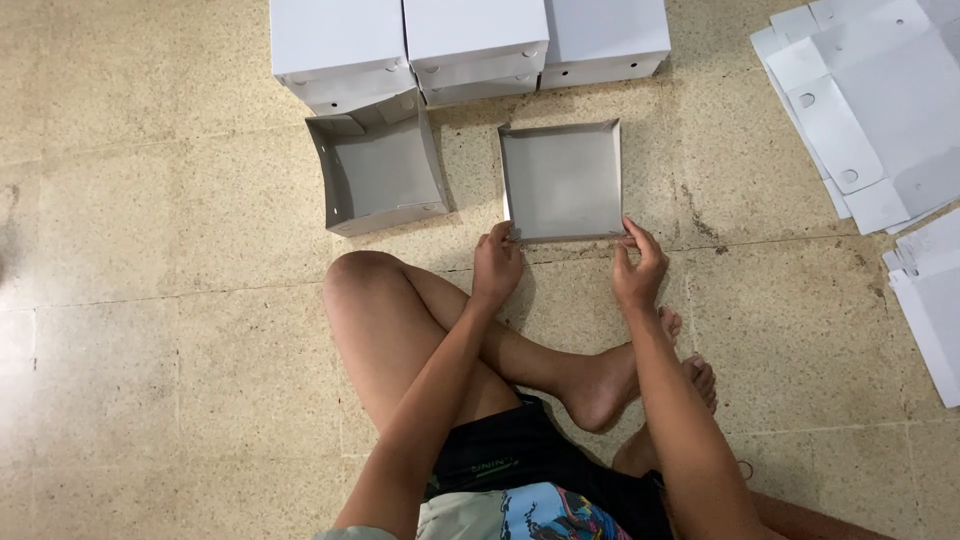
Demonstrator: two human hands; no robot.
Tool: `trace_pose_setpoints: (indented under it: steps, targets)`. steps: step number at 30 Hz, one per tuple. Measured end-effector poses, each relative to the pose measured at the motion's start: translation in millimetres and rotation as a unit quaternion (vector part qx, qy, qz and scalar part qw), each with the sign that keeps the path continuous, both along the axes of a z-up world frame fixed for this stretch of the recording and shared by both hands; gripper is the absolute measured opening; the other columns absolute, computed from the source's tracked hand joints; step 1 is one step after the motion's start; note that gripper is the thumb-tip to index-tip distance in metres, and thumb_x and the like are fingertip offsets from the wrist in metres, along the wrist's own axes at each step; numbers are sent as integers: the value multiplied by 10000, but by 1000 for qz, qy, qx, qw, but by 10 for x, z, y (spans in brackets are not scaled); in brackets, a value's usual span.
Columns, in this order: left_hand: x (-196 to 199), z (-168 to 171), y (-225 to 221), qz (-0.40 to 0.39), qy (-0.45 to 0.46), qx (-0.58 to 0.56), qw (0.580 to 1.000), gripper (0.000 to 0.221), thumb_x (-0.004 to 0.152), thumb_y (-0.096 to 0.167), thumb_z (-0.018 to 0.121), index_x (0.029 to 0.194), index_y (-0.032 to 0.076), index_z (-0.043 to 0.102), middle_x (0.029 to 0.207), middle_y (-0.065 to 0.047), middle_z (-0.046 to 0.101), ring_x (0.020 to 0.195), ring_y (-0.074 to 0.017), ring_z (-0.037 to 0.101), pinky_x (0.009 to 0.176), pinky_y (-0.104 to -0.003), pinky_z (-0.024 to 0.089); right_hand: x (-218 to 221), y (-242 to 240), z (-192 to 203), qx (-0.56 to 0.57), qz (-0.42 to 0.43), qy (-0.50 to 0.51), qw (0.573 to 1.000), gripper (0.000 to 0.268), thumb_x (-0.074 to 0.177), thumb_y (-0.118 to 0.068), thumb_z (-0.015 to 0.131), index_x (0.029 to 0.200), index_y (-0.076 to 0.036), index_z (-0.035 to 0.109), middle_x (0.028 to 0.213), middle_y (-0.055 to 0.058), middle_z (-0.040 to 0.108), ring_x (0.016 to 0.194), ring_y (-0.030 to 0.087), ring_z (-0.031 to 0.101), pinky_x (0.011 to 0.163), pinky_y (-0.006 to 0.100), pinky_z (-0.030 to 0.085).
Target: Assembling cardboard boxes from flat templates by folding and tucking flaps.
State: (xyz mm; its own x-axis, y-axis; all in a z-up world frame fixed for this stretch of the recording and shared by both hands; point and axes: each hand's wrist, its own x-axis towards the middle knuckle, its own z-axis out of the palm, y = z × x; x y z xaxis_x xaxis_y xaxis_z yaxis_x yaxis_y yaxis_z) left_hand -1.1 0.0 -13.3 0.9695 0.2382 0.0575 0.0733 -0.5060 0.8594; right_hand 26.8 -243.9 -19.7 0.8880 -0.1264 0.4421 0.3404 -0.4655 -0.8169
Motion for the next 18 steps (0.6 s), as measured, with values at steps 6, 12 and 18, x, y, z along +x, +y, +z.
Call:
trace_pose_setpoints:
  steps: [6, 12, 18]
  targets:
    - [-57, 310, -54, 32, 3, -30, 999, 385, 901, -68, 618, 1277, -23, 550, 1055, -295, 658, 1034, -455, 678, 856, -450, 622, -41, 47, 179, 3, -8, 8, 1000, 422, 844, 83, 619, 1235, -35, 726, 1068, 176, 714, 971, 373, 701, 848, 431, 542]
    - [-42, 194, -37, 10, -9, 56, 998, 395, 887, -87, 591, 1260, 32, 542, 1010, -248, 657, 1009, -460, 689, 812, -478, 643, -54, 47, 266, 22, -10, 45, 999, 345, 912, 46, 690, 1226, -85, 745, 1038, 140, 715, 889, 300, 707, 792, 418, 544]
    - [-4, 64, -23, 7, -28, 152, 988, 283, 870, -17, 696, 1135, 67, 645, 916, -164, 689, 883, -336, 744, 739, -386, 624, -25, 25, 195, -31, -24, 24, 999, 315, 876, 13, 748, 1162, -116, 769, 995, 134, 737, 785, 308, 701, 724, 389, 540]
